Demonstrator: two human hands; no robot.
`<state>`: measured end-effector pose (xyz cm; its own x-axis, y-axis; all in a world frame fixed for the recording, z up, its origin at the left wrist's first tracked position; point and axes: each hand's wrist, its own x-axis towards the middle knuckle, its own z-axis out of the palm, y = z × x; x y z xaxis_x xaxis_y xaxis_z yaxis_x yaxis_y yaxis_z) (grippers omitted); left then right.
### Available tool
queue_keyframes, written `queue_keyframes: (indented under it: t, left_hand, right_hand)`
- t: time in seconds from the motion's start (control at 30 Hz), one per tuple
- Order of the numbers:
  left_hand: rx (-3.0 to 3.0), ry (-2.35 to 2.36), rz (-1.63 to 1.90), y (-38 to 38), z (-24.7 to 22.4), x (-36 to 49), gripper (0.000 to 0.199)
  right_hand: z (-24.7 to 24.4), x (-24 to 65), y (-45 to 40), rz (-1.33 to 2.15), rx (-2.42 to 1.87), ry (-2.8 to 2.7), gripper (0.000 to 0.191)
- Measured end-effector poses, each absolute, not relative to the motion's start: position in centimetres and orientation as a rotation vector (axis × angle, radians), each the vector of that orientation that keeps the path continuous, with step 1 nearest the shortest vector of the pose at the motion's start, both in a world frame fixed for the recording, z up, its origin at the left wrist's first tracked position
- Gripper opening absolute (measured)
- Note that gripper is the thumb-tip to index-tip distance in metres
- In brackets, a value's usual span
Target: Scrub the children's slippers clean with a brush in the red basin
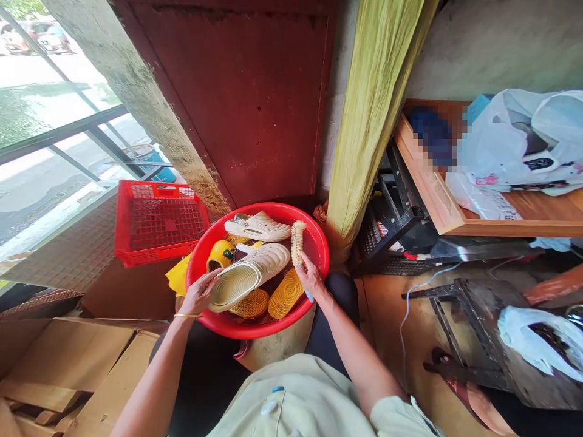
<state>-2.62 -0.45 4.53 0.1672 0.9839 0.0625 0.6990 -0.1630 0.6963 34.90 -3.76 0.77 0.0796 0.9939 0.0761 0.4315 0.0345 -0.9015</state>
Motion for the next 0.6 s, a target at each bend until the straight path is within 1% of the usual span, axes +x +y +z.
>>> queue_keyframes:
  t: [0.17, 0.33, 0.43, 0.6]
  left_hand:
    - [1.820, 1.766, 0.905, -2.1, 4.0, -3.2, 0.050]
    - [1.650, 1.848, 1.003, -2.4, 3.1, -2.4, 0.049]
    - [1.624, 1.817, 0.951, -2.4, 2.6, -1.7, 0.048]
    - [1.666, 1.891, 0.706, -2.3, 2.0, -1.3, 0.041]
  right_hand:
    - [0.8, 34.6, -4.1, 0.771, -1.678, -1.778, 0.066]
    - [1.0, 33.7, -4.0, 0.723, -2.044, -1.932, 0.064]
    - [1.3, 33.3, -3.6, 0.711, -2.218, -1.966, 0.063]
    - [1.9, 33.3, -3.3, 0.708, -2.271, -1.955, 0.065]
